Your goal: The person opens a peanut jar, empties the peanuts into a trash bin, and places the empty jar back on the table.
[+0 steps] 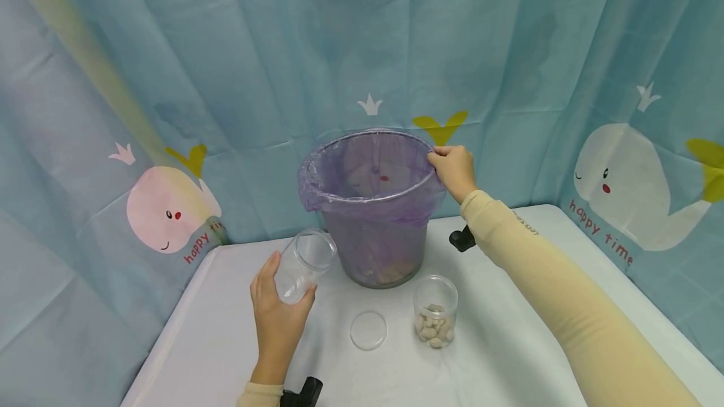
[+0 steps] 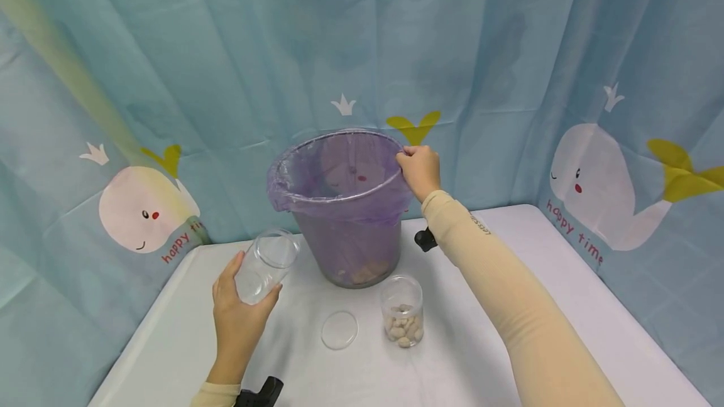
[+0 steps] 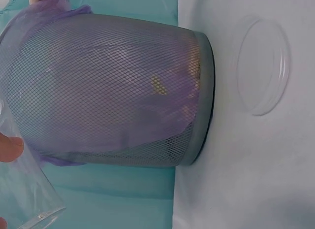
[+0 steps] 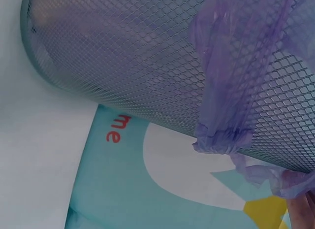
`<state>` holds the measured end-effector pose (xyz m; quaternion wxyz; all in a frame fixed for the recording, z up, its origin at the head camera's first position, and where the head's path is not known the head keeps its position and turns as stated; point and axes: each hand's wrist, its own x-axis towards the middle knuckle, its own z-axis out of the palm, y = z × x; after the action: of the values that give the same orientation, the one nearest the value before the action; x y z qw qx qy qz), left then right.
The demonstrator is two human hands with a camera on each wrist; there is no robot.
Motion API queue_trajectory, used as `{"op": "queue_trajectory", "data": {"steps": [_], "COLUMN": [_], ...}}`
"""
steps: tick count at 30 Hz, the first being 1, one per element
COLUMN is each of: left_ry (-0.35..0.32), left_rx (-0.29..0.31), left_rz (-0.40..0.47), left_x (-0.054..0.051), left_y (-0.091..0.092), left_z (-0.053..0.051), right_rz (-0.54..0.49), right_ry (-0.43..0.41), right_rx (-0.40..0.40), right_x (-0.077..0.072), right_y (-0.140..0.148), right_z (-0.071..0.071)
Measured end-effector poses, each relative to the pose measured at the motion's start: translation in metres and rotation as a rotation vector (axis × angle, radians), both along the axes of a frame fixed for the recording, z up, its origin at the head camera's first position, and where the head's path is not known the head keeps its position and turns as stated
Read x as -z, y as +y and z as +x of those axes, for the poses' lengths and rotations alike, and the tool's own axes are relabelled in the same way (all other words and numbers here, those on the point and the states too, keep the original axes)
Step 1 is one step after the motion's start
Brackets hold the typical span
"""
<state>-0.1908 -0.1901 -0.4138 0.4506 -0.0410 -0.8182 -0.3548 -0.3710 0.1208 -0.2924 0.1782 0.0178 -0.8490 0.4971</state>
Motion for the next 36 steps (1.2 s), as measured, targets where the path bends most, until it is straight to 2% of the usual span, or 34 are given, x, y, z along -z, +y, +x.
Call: {"op": "queue_trajectory", "data": {"steps": [10, 21, 32, 36], "left_ry": [-0.033, -0.046, -0.08, -0.099], "left_rx": [-0.008, -0.016, -0.037, -0.045], "left_rz": [0.041, 0.086, 0.118, 0.133], "left_x": [0.008, 0.012, 0.019, 0.022], "left_y": [0.0, 0.0, 0.002, 0.002], "left_z": [0.004, 0.005, 0.006, 0.008], "right_rz": [-0.013, -0.153, -0.278, -0.357], "right_ry": [-0.016, -0.058, -0.083, -0.053], "right_rx": [-0.003, -0.031, -0.102, -0.131], "right_x": [-0.002, 0.0, 0.016, 0.026], "right_y": [-0.005, -0.004, 0.008, 0.012], "right_z": [0.003, 0.003, 0.023, 0.034]}}
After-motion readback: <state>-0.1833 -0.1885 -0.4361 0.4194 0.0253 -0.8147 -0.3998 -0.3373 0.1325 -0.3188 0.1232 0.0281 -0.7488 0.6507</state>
